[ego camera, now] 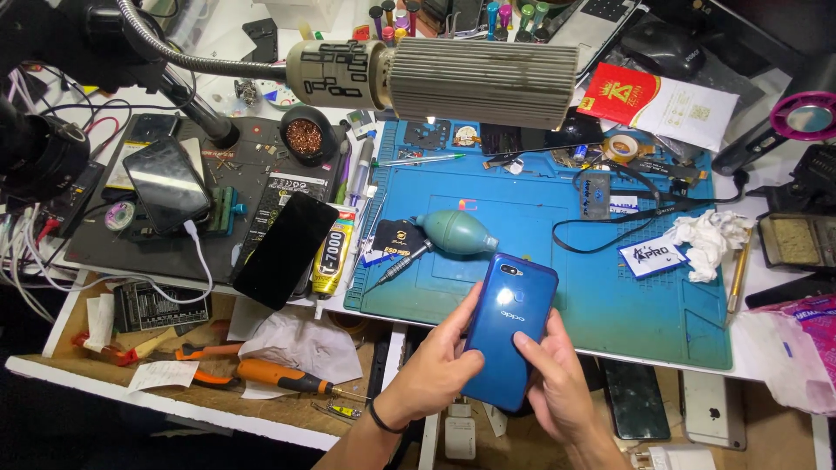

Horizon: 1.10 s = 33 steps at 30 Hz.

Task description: Disassembling a mobile phone using a screwdriver and prying tools to access internal components.

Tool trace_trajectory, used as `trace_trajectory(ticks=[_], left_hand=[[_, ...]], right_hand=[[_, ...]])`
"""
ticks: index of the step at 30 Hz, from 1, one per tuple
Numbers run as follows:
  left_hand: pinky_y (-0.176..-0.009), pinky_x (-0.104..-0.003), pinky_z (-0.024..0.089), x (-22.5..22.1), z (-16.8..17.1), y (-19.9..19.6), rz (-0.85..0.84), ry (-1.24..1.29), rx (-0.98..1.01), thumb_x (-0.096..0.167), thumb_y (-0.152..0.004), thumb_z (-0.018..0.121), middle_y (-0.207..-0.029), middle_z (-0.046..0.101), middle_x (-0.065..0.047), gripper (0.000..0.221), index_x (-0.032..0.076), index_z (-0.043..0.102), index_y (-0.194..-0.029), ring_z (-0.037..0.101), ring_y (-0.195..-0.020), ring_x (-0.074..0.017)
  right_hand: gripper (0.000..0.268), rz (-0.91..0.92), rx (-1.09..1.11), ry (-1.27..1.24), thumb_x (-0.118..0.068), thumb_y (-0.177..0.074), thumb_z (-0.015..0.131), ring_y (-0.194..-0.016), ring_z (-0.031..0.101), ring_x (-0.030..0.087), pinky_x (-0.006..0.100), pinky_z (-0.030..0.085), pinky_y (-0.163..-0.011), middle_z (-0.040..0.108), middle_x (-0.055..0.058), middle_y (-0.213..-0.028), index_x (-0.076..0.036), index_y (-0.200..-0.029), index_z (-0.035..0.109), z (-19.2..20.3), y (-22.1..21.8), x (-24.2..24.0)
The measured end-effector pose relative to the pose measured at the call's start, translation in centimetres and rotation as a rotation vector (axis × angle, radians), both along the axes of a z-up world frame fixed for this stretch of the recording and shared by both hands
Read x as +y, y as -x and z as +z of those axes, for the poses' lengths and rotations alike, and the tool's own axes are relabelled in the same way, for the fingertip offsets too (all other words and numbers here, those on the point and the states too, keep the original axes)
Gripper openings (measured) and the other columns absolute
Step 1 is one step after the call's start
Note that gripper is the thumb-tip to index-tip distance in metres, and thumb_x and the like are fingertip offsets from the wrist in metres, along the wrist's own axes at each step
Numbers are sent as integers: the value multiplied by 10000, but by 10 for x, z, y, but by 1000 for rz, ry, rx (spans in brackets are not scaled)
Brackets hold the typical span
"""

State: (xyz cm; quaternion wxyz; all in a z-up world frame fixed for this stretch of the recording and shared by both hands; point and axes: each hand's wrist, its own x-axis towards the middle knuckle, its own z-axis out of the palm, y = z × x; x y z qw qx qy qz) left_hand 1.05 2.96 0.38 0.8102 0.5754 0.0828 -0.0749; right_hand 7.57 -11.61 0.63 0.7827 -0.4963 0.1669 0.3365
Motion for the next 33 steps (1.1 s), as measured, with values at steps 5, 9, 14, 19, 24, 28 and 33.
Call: trace_trajectory(ticks=[5,9,14,19,24,28,33], left_hand=[[-1169,-378,336,-14,14,4,61,-633,13,316,-862,622,-1589,384,-140,931,86,151,-1631,407,-1478,-261],[-1026,-500,483,-31,9,15,89,-1072,-129,403,-815,762,-1661,249,-238,1036,60,191,-1609,423,-1450,-422],[-1081,-467,466,-37,6,19,194,-1304,-324,321,-837,787,-1572,417,-262,899,5,346,-1554,519,-1369,-415],[-1079,-471,502,-37,7,18,288,-1265,-413,240,-814,772,-1534,478,-245,838,18,397,-1529,569,-1336,-414],[-1066,-476,514,-35,4,18,294,-1278,-438,254,-813,762,-1534,479,-259,825,15,410,-1520,589,-1316,-419],[-1038,-473,521,-35,6,18,280,-1296,-411,290,-813,762,-1530,486,-254,812,36,440,-1514,606,-1285,-408],[-1021,-477,528,-33,8,18,254,-1322,-426,277,-818,774,-1550,470,-254,807,62,443,-1521,616,-1268,-412]], right_hand=[[627,-104,-79,-39,-29,-863,554,-1128,597,355,501,505,-1015,628,263,-1312,-56,-1479,437,-8,4,1],[699,-166,-112,-79,-23,-868,525,-1197,580,340,485,483,-1051,592,240,-1366,-96,-1543,356,-4,5,0],[760,-199,-87,-171,17,-840,510,-1214,563,345,477,432,-1094,574,242,-1383,-113,-1567,332,-14,8,-5],[799,-84,-202,-327,-70,-871,566,-1231,571,329,469,439,-1085,565,228,-1404,-124,-1606,257,-24,11,-10],[818,-65,-265,-374,-83,-889,575,-1271,550,318,462,409,-1116,534,213,-1447,-128,-1619,209,-27,13,-10],[860,-50,-306,-374,-101,-881,589,-1288,536,314,452,401,-1120,513,206,-1467,-139,-1630,169,-25,14,-10],[810,-66,-270,-345,-85,-881,571,-1273,555,318,467,425,-1105,542,212,-1440,-118,-1611,223,-25,13,-10]])
